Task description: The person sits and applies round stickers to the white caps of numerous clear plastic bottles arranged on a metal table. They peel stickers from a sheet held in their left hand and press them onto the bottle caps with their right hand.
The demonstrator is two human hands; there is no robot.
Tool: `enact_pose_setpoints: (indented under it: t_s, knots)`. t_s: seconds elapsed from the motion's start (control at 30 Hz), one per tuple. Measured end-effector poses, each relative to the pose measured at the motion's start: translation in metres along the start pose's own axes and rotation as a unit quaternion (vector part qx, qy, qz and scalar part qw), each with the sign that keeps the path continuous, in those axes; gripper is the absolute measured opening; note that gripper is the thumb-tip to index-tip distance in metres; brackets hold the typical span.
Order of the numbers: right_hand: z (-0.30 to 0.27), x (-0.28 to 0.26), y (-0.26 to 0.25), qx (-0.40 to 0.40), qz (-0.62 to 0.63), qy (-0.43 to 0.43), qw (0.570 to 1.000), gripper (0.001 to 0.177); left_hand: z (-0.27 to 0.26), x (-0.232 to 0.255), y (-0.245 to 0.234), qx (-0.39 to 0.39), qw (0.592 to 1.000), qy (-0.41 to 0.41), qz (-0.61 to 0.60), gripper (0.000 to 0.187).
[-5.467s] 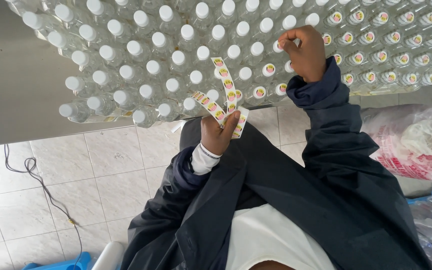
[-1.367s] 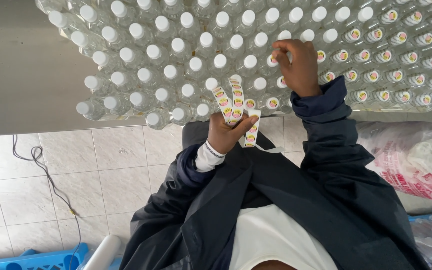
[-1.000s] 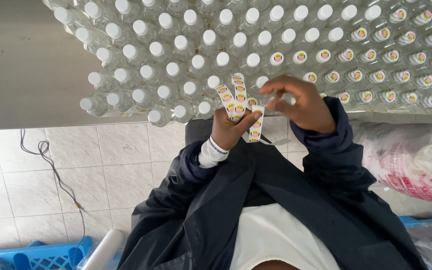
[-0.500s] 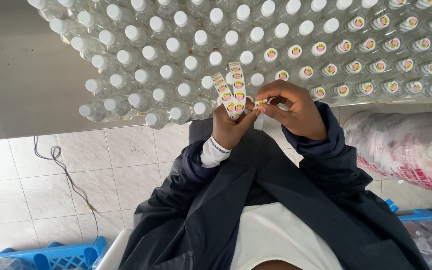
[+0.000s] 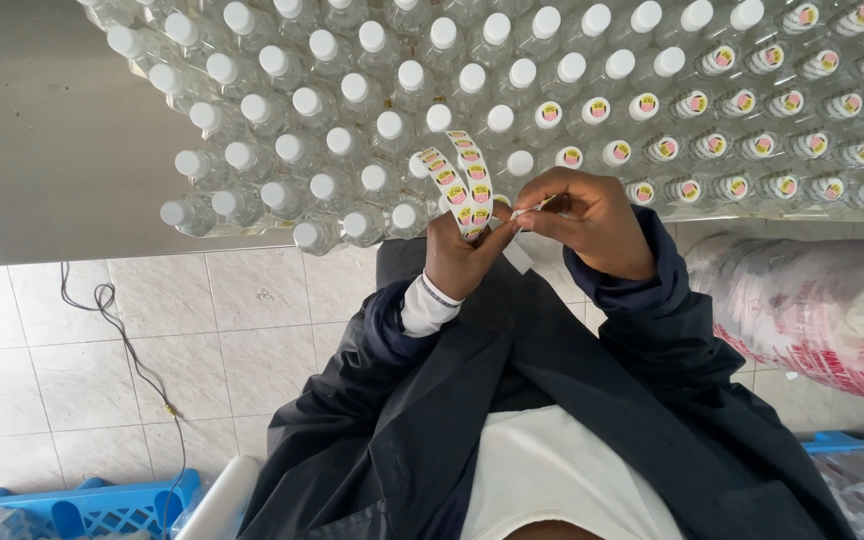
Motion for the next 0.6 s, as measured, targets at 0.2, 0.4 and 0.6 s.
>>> enact_pose_setpoints:
  t_s: [0.2,0.4,0.6]
  knots:
    - [0.004,-0.009,0.001,0.026,0.000,-0.059,0.998,0.013,-0.003,0.002,0.000,-0.006,1.000,0.018,-0.006,0.015]
    - [0.014,0.000,-0.055,0.100,-0.108,-0.084,0.985,0.011,-0.006,0.003,-0.004,-0.016,1.000,0.009,-0.015,0.022]
    - [0.062,0.057,-0.167,0.106,-0.287,-0.083,0.949,0.030,-0.005,0.021,-0.005,-0.047,0.998,0.028,0.043,0.035]
Point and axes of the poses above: each hand's wrist, its own z-axis towards the middle knuckle, its own y-axis out of the palm, x = y × z, the point moved 6 cm from there along z, towards the middle knuckle
